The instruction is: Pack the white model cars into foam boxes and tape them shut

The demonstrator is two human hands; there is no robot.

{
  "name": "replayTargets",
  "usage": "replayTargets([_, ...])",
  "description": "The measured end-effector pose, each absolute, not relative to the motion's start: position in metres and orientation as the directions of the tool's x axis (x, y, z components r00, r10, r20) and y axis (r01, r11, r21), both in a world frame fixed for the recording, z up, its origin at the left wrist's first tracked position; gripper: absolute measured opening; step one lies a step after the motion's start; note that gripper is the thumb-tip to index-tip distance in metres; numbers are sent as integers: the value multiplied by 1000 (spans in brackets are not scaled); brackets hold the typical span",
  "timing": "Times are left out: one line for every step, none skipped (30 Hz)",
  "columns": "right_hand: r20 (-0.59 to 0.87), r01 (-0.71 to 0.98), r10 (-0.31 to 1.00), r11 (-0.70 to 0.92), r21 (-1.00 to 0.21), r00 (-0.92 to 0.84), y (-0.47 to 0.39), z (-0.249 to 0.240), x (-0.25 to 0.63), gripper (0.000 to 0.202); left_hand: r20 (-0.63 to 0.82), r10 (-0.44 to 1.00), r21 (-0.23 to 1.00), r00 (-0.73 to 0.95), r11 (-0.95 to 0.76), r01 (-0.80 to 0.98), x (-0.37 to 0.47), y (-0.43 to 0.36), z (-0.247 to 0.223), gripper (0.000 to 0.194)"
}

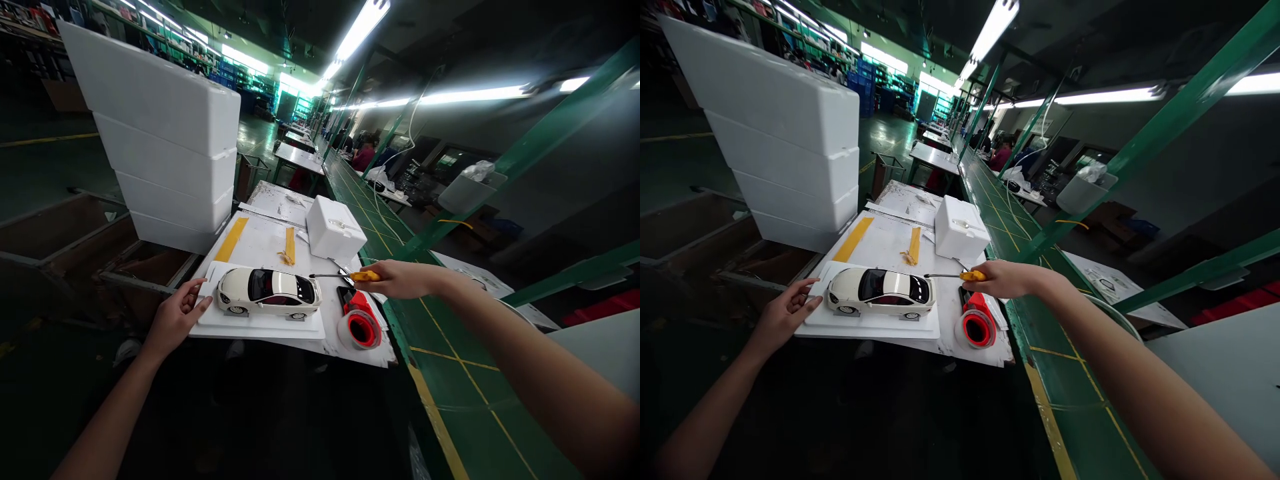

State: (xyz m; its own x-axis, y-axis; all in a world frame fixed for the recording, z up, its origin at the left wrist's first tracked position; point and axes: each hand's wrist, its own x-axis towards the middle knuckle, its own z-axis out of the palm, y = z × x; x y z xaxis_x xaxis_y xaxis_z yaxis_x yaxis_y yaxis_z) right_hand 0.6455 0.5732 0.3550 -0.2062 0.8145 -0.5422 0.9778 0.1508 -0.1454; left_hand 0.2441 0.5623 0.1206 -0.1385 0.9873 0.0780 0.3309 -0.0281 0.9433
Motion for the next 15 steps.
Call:
replayTargets([-548,977,810,155,-145,-210,576,354,646,59,70,988,945,-141,-20,326,244,562,121,70])
replayTargets([-552,977,806,160,-144,-213,577,353,646,59,62,988,947,-143,-13,322,245,562,122,70])
replayTargets([-553,976,804,165,-144,-217,579,352,646,59,56,988,947,-143,-7,321,245,561,123,70])
replayTargets([-551,975,805,167,-145,-220,579,352,646,58,51,988,948,-144,-3,319,245,561,124,70])
replayTargets([-546,975,809,165,-148,-219,579,352,646,57,48,988,949,-144,0,316,245,561,124,70])
replayTargets([-538,976,814,158,-153,-216,579,353,647,57,45,989,950,-142,1,312,245,560,125,71])
replayTargets([-529,976,822,146,-163,-212,578,354,648,56,41,989,952,-140,3,306,245,561,125,72])
replayTargets([-522,975,828,126,-183,-205,577,356,649,56,36,990,954,-135,7,301,245,561,125,74])
replayTargets([-522,973,830,98,-211,-196,576,357,651,56,30,991,956,-130,10,294,245,561,125,75])
replayTargets([-530,968,827,65,-244,-189,576,358,653,55,24,992,958,-124,13,286,245,562,124,77])
replayTargets([-543,959,819,32,-280,-186,575,358,656,54,19,993,961,-116,14,275,244,563,123,79])
replayTargets([-559,948,807,1,-318,-188,576,358,660,53,18,994,963,-112,13,268,244,564,122,81])
replayTargets([-577,936,794,-28,-350,-192,577,358,664,53,23,994,963,-111,8,268,243,565,121,82])
replayTargets([-593,926,780,-48,-375,-200,580,356,668,53,39,992,958,-121,-3,286,242,565,120,82])
replayTargets([-608,917,765,-61,-394,-210,583,355,673,52,54,990,950,-133,-9,313,241,566,119,82])
